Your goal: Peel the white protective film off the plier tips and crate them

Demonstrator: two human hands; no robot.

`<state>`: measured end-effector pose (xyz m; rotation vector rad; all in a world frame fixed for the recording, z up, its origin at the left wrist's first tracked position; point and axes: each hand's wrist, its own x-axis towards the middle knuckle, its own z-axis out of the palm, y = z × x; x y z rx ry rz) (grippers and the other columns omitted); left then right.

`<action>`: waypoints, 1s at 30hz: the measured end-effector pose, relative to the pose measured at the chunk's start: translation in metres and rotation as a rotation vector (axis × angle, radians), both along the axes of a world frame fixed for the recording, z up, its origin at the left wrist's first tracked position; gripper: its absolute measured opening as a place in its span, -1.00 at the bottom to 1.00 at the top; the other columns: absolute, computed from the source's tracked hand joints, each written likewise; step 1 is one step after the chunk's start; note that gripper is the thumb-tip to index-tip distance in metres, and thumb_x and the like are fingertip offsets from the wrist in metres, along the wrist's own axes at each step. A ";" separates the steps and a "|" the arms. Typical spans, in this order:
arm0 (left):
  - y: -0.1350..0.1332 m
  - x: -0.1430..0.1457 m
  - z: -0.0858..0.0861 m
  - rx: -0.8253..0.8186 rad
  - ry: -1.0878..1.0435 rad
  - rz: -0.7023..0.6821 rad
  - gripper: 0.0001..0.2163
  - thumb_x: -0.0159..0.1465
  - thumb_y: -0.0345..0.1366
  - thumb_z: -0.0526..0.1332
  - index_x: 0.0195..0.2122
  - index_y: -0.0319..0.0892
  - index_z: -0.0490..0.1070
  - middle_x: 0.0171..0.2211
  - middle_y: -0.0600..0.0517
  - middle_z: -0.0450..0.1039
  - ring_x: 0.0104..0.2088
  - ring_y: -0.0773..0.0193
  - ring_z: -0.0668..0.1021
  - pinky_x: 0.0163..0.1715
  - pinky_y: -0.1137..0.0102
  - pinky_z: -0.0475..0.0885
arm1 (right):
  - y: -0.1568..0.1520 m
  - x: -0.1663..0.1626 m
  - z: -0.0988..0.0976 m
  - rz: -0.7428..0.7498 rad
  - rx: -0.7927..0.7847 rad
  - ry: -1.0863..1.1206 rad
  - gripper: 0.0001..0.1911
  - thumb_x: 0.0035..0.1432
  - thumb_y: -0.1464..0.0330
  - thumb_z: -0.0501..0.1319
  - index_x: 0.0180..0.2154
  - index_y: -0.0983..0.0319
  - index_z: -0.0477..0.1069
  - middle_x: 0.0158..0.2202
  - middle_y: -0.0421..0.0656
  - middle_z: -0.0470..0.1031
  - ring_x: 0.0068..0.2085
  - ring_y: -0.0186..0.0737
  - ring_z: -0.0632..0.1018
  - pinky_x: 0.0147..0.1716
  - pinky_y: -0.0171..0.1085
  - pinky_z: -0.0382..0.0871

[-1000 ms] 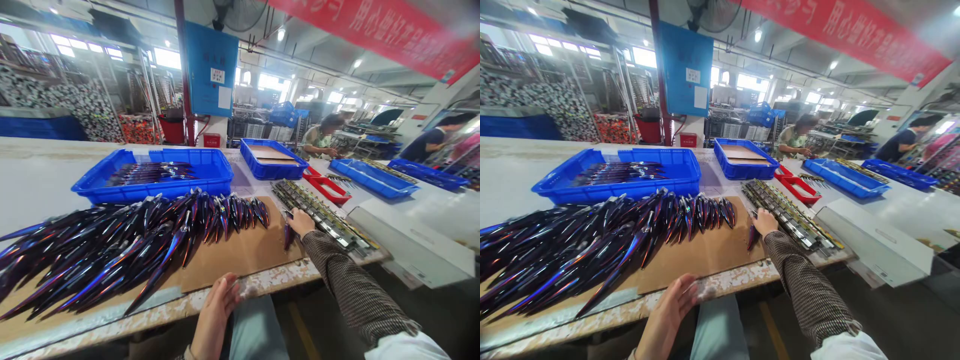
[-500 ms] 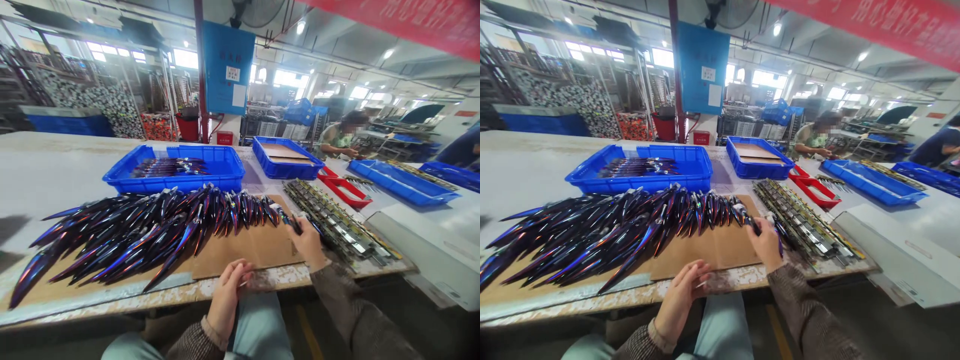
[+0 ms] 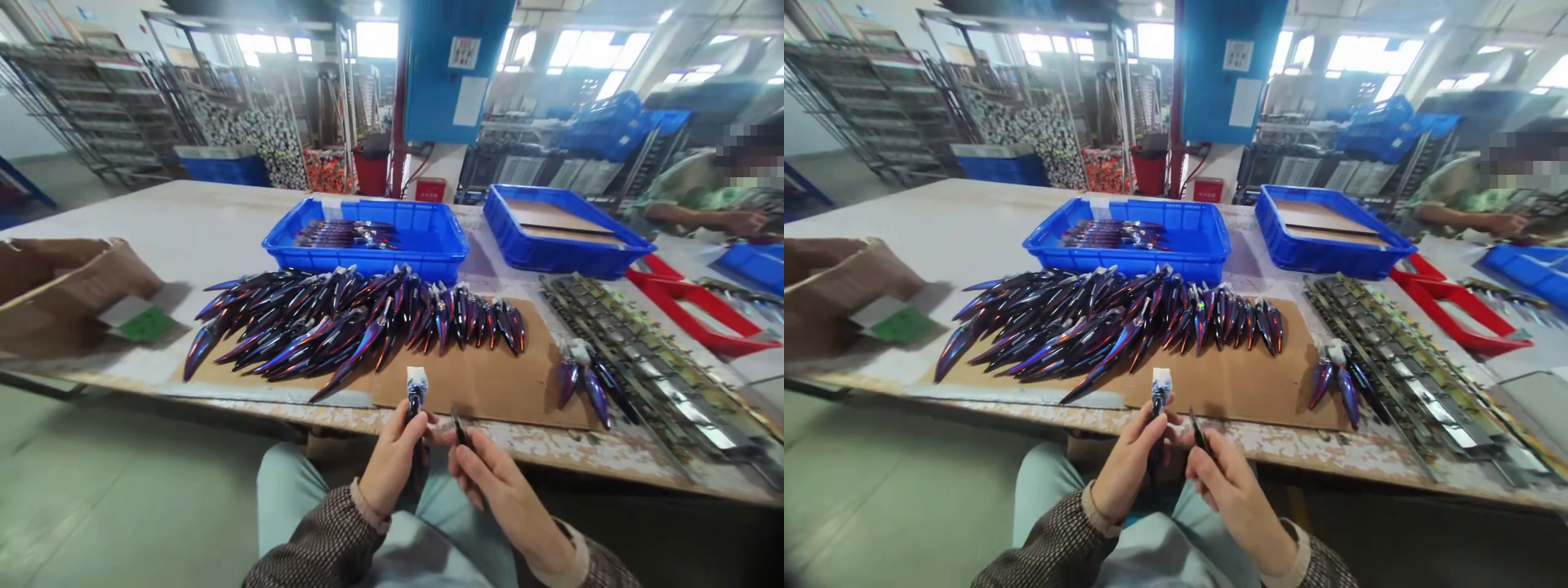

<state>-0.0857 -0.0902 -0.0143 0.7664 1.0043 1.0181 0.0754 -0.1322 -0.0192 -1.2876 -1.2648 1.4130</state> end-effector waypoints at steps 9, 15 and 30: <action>-0.022 -0.019 0.002 0.033 0.025 -0.048 -0.61 0.29 0.09 0.24 -0.14 -0.16 0.46 -0.44 0.11 0.39 -0.58 0.45 0.32 -0.60 0.55 0.23 | -0.016 -0.012 0.008 0.202 -0.129 0.028 -0.49 0.37 -0.08 0.05 -0.11 0.25 0.37 -0.75 -0.42 0.22 -0.71 -0.44 0.13 -0.68 -0.42 0.02; -0.027 -0.018 0.006 0.074 0.034 -0.028 -0.57 0.25 0.12 0.27 -0.12 -0.16 0.49 -0.37 0.06 0.42 -0.52 0.41 0.34 -0.52 0.51 0.27 | -0.014 -0.018 0.015 0.191 -0.129 0.059 -0.52 0.37 -0.07 0.05 -0.20 0.23 0.36 -0.75 -0.45 0.14 -0.72 -0.46 0.05 -0.70 -0.40 -0.09; -0.034 -0.017 -0.003 0.185 0.026 -0.021 -0.57 0.31 0.04 0.25 0.01 -0.20 0.44 -0.35 0.03 0.45 -0.42 0.33 0.45 -0.39 0.45 0.41 | -0.020 -0.023 0.012 0.156 -0.149 0.124 -0.50 0.35 -0.08 0.08 -0.24 0.25 0.37 -0.76 -0.44 0.16 -0.73 -0.47 0.03 -0.71 -0.41 -0.10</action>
